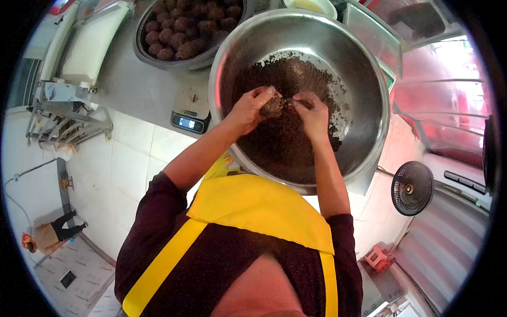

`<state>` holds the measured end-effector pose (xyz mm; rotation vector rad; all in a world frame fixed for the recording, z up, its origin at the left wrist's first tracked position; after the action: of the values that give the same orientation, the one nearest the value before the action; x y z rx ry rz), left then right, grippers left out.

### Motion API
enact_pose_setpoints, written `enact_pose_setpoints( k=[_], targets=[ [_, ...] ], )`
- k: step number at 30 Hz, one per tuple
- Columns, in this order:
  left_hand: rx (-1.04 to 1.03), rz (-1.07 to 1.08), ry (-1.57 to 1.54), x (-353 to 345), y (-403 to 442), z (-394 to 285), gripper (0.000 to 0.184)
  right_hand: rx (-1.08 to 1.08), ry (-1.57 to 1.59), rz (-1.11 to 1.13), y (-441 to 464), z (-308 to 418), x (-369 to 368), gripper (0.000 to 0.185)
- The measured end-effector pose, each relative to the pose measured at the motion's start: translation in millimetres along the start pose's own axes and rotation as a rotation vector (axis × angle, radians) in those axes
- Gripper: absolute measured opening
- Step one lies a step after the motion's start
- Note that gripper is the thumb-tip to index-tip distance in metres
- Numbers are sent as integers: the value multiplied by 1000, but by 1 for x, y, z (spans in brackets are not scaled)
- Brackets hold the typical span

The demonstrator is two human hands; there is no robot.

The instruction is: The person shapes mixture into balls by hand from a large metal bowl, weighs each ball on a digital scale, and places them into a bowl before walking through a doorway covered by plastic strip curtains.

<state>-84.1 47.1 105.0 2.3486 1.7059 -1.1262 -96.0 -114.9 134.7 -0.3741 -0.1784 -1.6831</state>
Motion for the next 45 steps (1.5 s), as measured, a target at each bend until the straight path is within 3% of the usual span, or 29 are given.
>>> enact_pose_setpoints(
  k=[4,7,9,11,12,13,14,16,17,18,20,21,22,25,26,27,29,32,35,36,39,40,45],
  targets=[
    [37,-58,-136,10,7,12,41,161,-243,11,-8,12,5,15],
    [89,-41,-271,8,12,20,39,71,-85,59,-3,18,1,20],
    [147,-1,-375,-1,15,26,37,212,-138,-51,-1,33,-8,24],
    [25,-163,-435,-24,12,20,36,337,-221,-76,-3,43,-29,30],
    [-78,-171,-305,-16,30,34,38,376,-232,-134,-7,32,-37,31],
    [-1,-322,-209,-21,20,33,41,418,-238,-183,-14,17,-45,32],
    [-29,-333,-117,-20,23,39,42,435,-185,-178,-15,4,-42,33],
    [-37,-226,5,-27,32,40,42,314,203,-173,-5,-16,-36,32],
    [-147,-137,-306,-46,37,33,44,495,3,-169,2,-19,-24,37],
    [-119,-101,-120,-54,34,17,46,311,-67,-261,11,-14,-13,38],
    [-366,129,-195,-79,33,-20,69,501,-122,-276,9,50,3,39],
    [-105,145,-243,-80,19,-26,78,726,-414,-296,3,81,0,42],
    [-82,65,-271,-74,13,-32,75,740,-458,-271,0,84,-9,42],
    [-39,-51,-230,-48,40,10,64,569,-343,-175,1,65,-27,43],
    [-204,-98,-389,-56,39,11,51,480,-348,-181,5,51,-28,43],
    [-166,-107,-238,-53,35,7,43,410,-282,-215,4,52,-32,42],
    [-191,-124,-198,-47,48,16,41,432,-299,-190,14,23,-28,52],
    [-368,-49,-256,-52,47,-5,47,422,-323,-157,25,38,-24,53],
    [-18,-79,-526,-37,51,5,58,713,-495,-213,20,61,-31,55],
    [-118,-40,-459,-38,45,-1,66,653,-686,-73,19,49,-47,57],
    [-165,-44,-139,-34,44,-6,61,460,-162,19,18,46,-34,55],
    [-274,-48,-297,-45,49,-8,53,481,-209,-61,14,64,-31,54],
    [-255,65,-505,-58,66,-11,45,393,-245,-137,17,48,-26,44]
  ],
)
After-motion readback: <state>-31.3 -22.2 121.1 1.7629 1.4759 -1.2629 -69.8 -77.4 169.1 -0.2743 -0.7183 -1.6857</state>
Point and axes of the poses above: each hand's wrist, its own y-axis towards the middle knuckle, its own x-axis out of the back of the hand, z = x × y, the point moved 7 cm from there along y, towards the middle knuckle, and after that the axes turned 6 degrees about -x, right-handed, at the moved point
